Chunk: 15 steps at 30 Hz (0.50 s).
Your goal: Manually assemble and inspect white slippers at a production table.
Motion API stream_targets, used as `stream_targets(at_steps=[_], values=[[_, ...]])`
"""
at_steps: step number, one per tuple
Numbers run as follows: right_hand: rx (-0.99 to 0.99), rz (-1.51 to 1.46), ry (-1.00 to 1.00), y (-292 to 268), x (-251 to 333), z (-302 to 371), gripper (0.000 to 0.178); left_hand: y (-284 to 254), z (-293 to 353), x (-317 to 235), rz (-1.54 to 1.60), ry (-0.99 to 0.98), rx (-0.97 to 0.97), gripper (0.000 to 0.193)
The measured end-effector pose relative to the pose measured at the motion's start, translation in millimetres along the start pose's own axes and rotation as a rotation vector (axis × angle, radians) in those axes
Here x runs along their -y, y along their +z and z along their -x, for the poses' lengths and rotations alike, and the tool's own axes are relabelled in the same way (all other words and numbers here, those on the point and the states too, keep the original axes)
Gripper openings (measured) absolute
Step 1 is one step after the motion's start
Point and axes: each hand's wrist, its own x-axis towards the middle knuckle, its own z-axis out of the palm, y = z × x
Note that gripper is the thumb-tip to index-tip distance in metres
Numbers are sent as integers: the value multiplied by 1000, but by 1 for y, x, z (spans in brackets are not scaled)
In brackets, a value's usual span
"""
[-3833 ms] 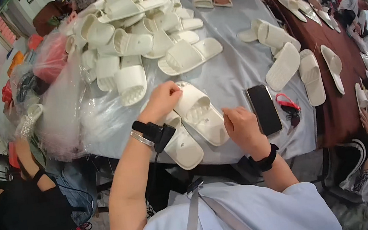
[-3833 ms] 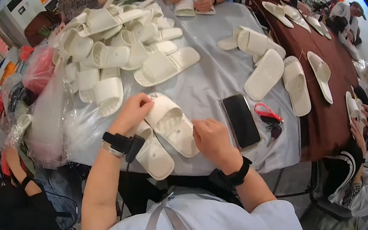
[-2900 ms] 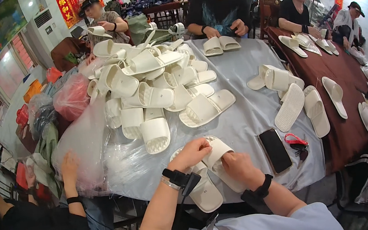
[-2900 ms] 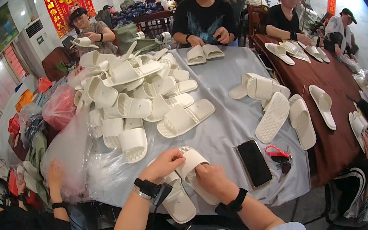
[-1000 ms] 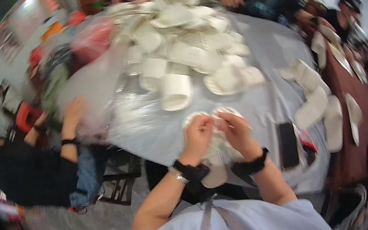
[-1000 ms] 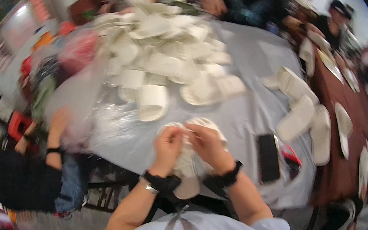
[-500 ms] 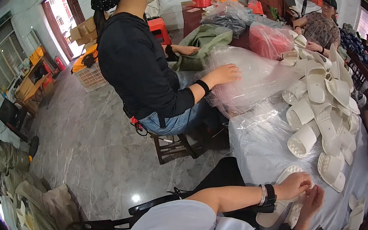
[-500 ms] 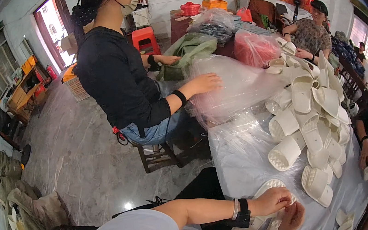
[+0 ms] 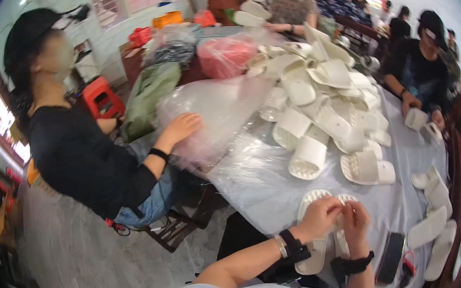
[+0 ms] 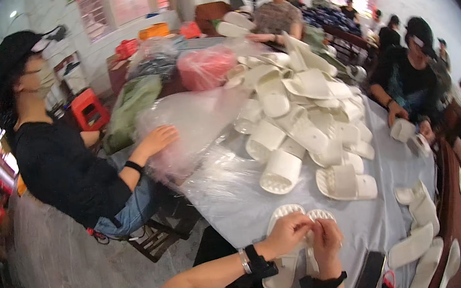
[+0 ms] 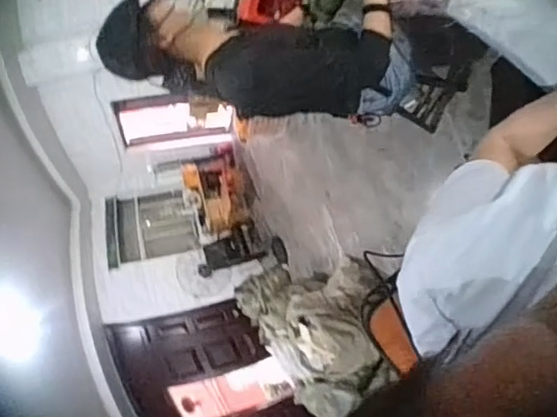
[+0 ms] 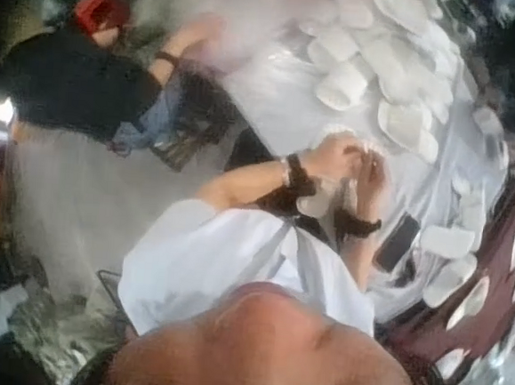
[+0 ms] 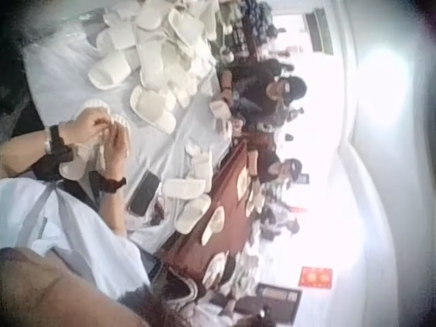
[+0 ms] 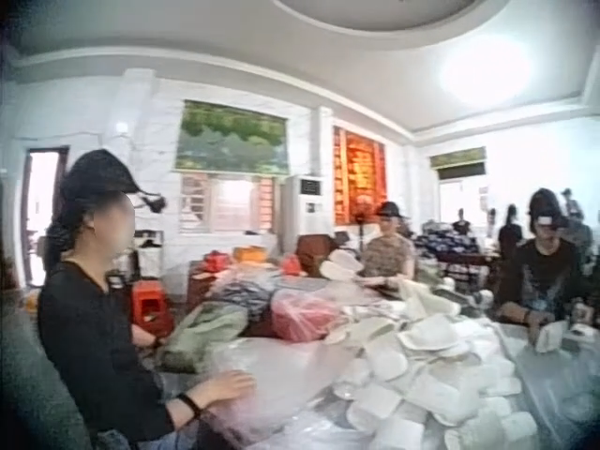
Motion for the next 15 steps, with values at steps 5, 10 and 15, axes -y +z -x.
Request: stream_targets(at_steps=[5,10,15], values=[[94,36,-109,7,6,-5,6,-7,2,3,165,-44,-123,5],[31,-2,-149,4,4,-5,7,-5,0,-4,176,-124,-78,5],[96,35,-139,5,6,-5,12,-12,-2,-2,384,-412,-23,8]])
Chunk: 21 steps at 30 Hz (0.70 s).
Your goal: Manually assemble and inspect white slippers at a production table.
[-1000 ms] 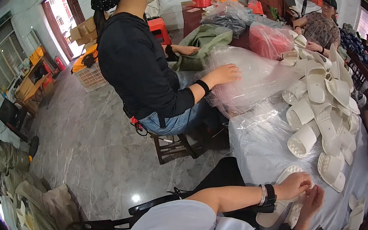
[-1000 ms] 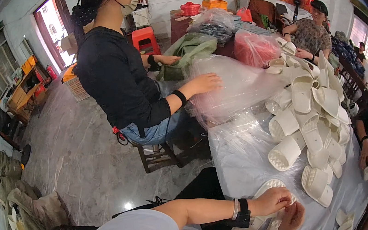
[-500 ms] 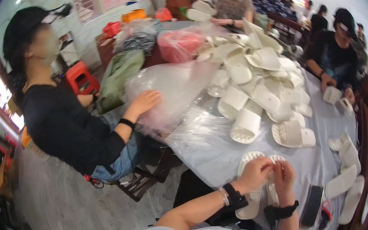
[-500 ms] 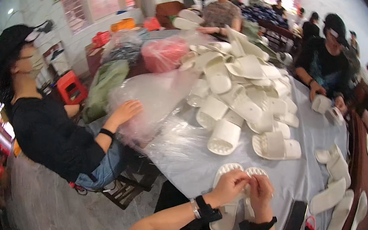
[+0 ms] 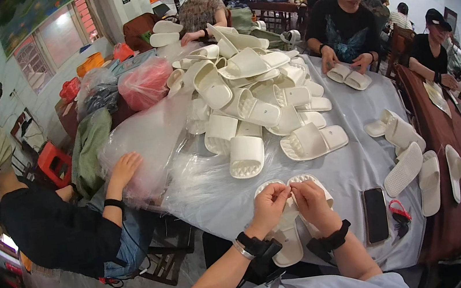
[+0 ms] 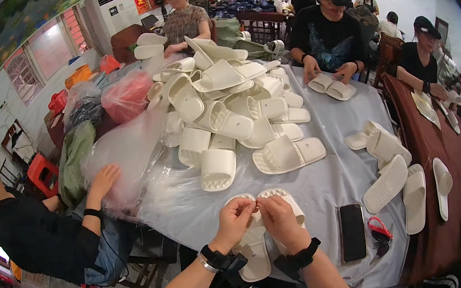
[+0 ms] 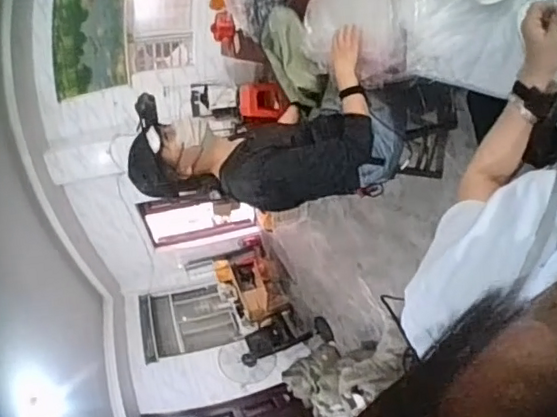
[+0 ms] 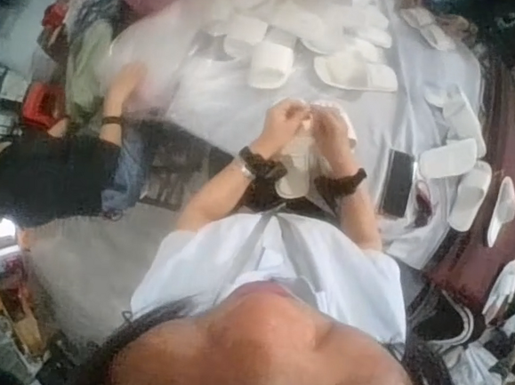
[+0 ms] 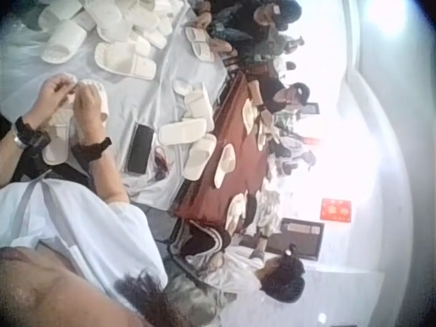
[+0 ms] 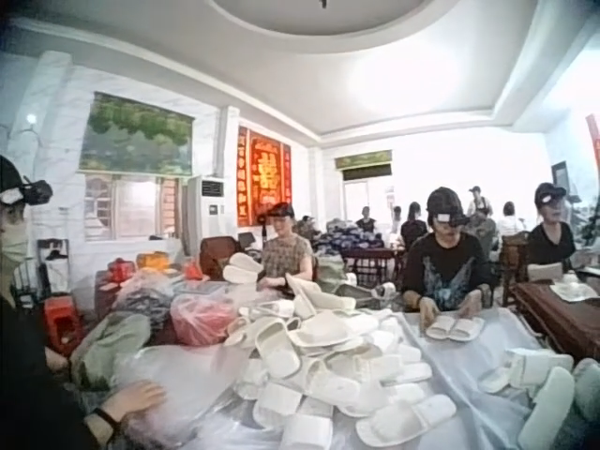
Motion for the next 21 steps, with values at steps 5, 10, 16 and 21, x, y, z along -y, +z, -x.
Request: stream_targets(at_steps=[5,10,16,21], values=[[-24,11,-72,5,5,-3,12,-5,0,9,41,-13,10,8],[-46,61,-12,0,5,1,12,0,-4,12,-18,98,56,9],[17,106,-104,4,5,-2,11,-3,-2,11,0,133,27,9],[-3,129,-123,0,8,-3,9,1,-3,9,-2,127,12,9]])
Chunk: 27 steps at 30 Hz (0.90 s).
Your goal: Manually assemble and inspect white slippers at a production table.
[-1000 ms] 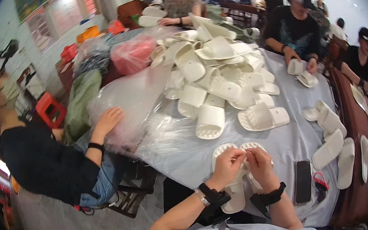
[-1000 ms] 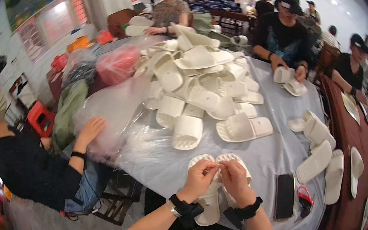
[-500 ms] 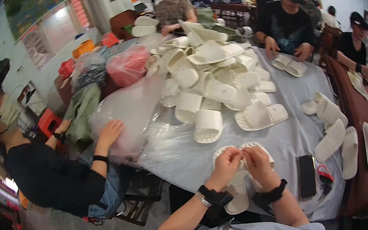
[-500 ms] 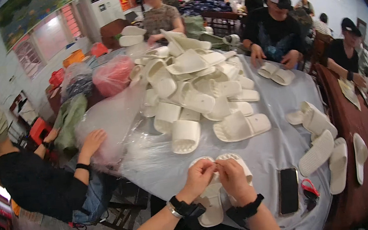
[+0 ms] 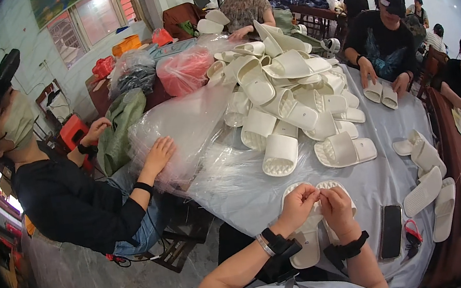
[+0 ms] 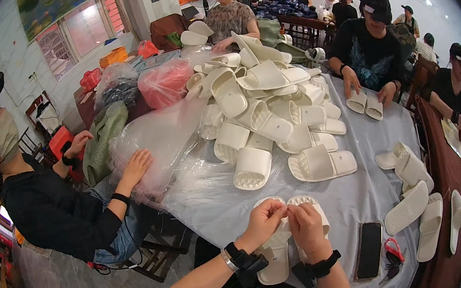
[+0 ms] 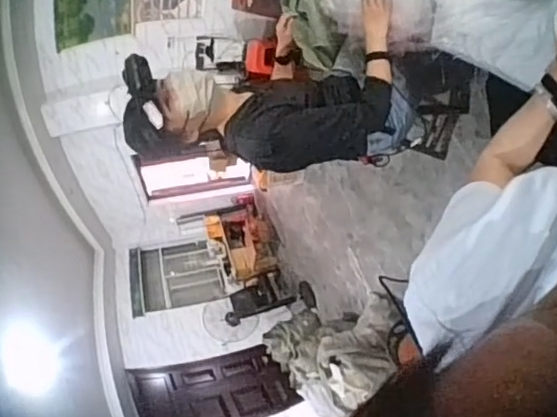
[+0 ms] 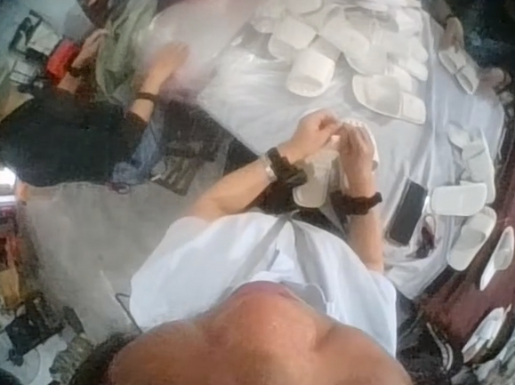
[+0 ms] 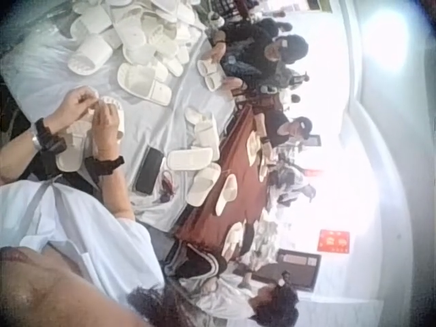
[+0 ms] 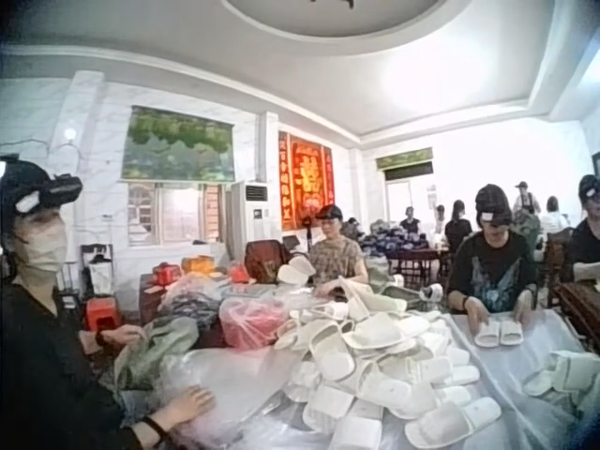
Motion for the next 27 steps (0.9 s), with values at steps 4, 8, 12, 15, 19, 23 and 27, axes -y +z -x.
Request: stream_targets(at_steps=[4,8,12,15,19,23,27], values=[[-49,-49,31,1,1,1,8,-6,0,-4,-7,-64,23,8],[-67,-127,182,-4,3,5,8,0,2,-11,-225,-29,5,9],[-82,-161,166,-3,-1,6,10,5,2,-14,-342,124,2,10],[-87,-159,117,-4,-3,4,10,4,3,-13,-353,85,3,10],[-72,-154,106,-6,-2,4,11,4,3,-9,-312,68,18,8],[-59,-161,110,-6,-1,2,12,3,3,-8,-313,85,-1,8],[-71,-172,70,-5,-2,2,10,3,3,-7,-309,112,-9,8]])
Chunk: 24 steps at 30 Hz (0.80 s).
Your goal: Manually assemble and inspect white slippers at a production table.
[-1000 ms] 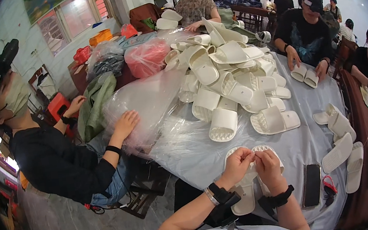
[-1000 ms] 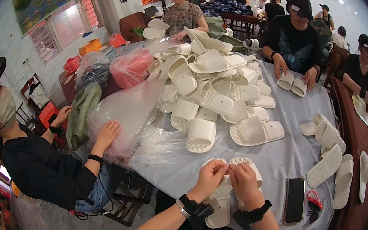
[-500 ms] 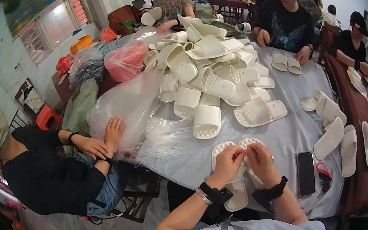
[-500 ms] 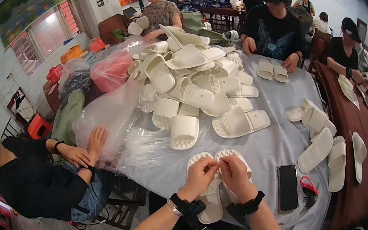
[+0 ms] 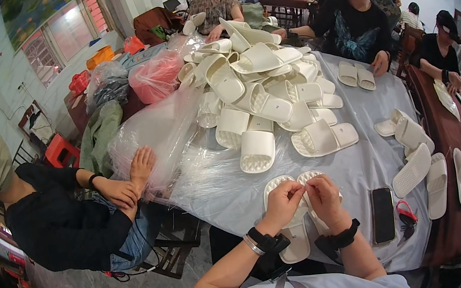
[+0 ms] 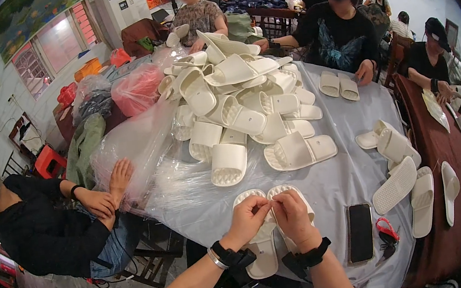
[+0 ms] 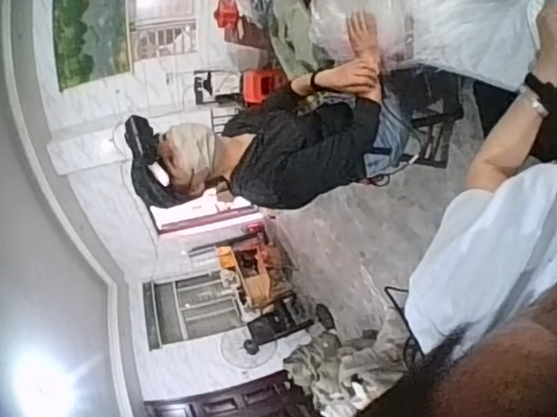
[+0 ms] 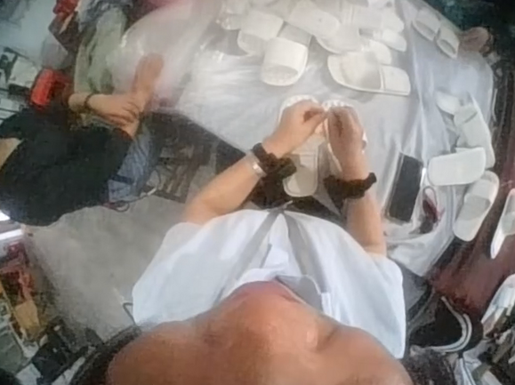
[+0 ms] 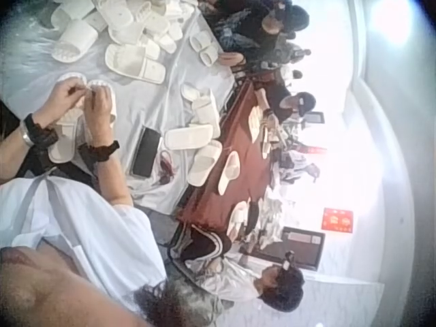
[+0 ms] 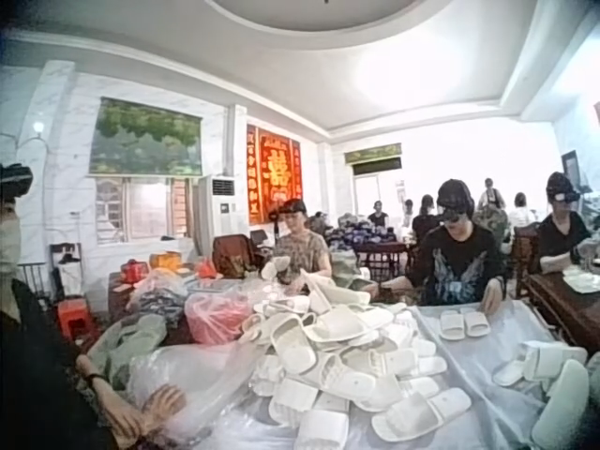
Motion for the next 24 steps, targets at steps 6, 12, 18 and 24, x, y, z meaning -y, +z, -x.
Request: stream_targets(at_steps=[6,12,18,24], values=[[6,4,6,-1,2,-1,7,-2,0,-2,19,-87,25,10],[-8,2,9,0,1,-1,5,-3,0,-6,-129,62,48,9],[24,-3,33,0,1,2,3,-5,1,-6,-144,81,65,11],[21,10,42,-1,4,0,3,-3,2,-8,-79,59,34,8]])
